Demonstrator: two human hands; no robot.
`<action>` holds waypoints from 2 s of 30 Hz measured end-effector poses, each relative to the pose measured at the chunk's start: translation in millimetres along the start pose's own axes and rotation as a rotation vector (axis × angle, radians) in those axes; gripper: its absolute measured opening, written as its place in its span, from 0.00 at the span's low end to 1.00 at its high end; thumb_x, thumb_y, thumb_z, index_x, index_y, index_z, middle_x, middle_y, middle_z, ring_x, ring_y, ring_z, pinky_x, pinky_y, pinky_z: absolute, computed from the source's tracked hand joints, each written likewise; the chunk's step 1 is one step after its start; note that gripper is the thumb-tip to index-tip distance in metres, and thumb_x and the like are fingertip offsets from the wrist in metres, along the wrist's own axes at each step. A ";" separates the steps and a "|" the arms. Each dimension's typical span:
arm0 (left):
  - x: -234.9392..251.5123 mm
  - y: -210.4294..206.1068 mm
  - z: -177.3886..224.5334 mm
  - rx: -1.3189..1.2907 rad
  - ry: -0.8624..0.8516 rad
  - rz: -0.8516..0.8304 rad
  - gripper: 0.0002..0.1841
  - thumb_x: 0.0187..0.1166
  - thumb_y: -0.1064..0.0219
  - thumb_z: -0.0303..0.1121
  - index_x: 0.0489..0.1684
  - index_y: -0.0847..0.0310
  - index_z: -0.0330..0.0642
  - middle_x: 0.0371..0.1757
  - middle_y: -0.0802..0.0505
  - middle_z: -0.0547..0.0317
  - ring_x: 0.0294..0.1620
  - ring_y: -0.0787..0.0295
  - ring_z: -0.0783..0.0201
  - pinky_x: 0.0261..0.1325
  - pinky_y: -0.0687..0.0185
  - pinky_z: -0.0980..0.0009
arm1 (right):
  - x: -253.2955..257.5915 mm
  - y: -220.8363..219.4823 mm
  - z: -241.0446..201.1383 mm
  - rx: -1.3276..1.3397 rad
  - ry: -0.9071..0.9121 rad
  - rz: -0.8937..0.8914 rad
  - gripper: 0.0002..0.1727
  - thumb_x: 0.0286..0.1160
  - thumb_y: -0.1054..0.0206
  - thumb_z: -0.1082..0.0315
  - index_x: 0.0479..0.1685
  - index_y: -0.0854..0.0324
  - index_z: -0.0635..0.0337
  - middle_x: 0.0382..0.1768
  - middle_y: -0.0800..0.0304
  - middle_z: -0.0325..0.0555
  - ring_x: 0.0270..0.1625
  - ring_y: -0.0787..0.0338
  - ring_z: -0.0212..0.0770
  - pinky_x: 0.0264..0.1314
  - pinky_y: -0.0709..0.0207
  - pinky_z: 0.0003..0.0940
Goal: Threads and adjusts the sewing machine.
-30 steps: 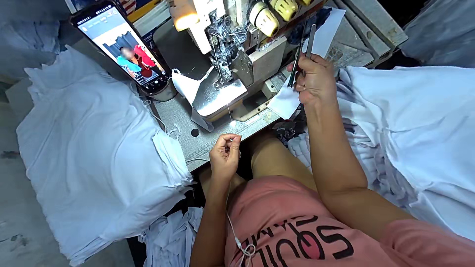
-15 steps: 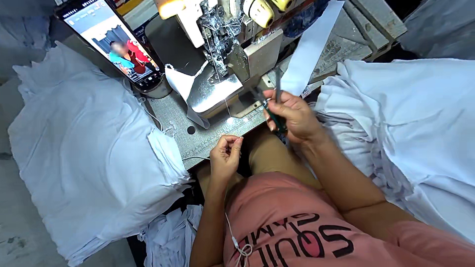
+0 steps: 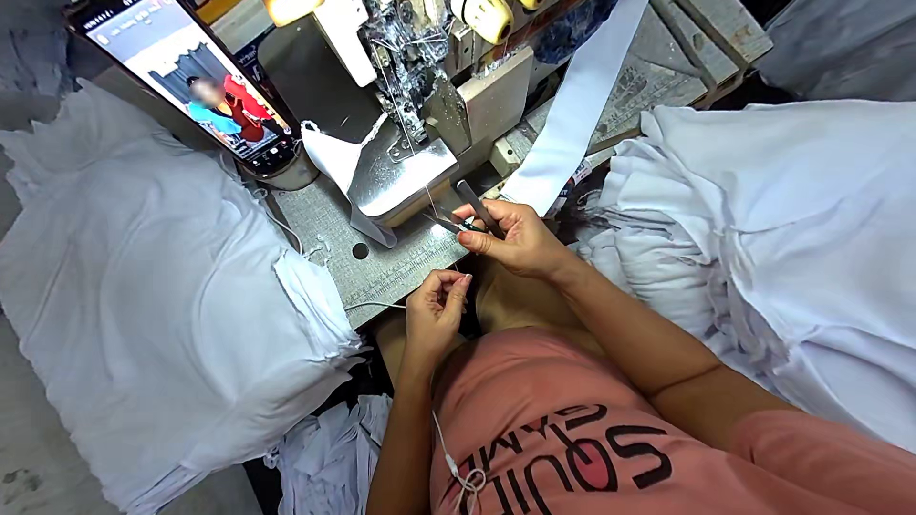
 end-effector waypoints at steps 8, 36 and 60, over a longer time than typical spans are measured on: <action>2.4 -0.5 -0.9 0.003 0.014 0.009 0.03 0.80 0.34 0.23 0.40 0.17 0.31 0.28 0.11 0.69 0.26 0.16 0.85 0.34 0.18 0.87 | 7.3 -5.0 1.7 0.026 0.011 0.005 0.12 0.80 0.33 0.69 0.54 0.16 0.68 0.26 0.20 0.27 0.26 0.26 0.15 0.31 0.29 0.12; 76.3 40.3 85.0 0.985 -0.683 0.100 0.21 0.85 0.35 0.37 0.76 0.17 0.46 0.55 0.15 0.40 0.56 0.20 0.44 0.60 0.32 0.50 | -17.3 12.3 -2.2 0.087 0.018 0.156 0.16 0.80 0.34 0.70 0.63 0.20 0.66 0.23 0.25 0.28 0.17 0.32 0.17 0.18 0.36 0.10; 92.7 30.6 87.7 0.789 -0.836 0.307 0.06 0.81 0.29 0.30 0.37 0.07 0.41 0.40 0.02 0.53 0.64 0.10 0.55 0.77 0.37 0.51 | -9.9 -2.4 -15.6 -0.177 0.288 0.249 0.19 0.74 0.27 0.71 0.58 0.17 0.77 0.36 0.13 0.43 0.30 0.25 0.17 0.34 0.28 0.10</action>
Point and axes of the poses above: each hand's wrist, its own x-axis towards the middle knuckle, its own y-axis out of the back of the hand, z = x × y, the point moved 4 cm from there along x, towards the middle knuckle
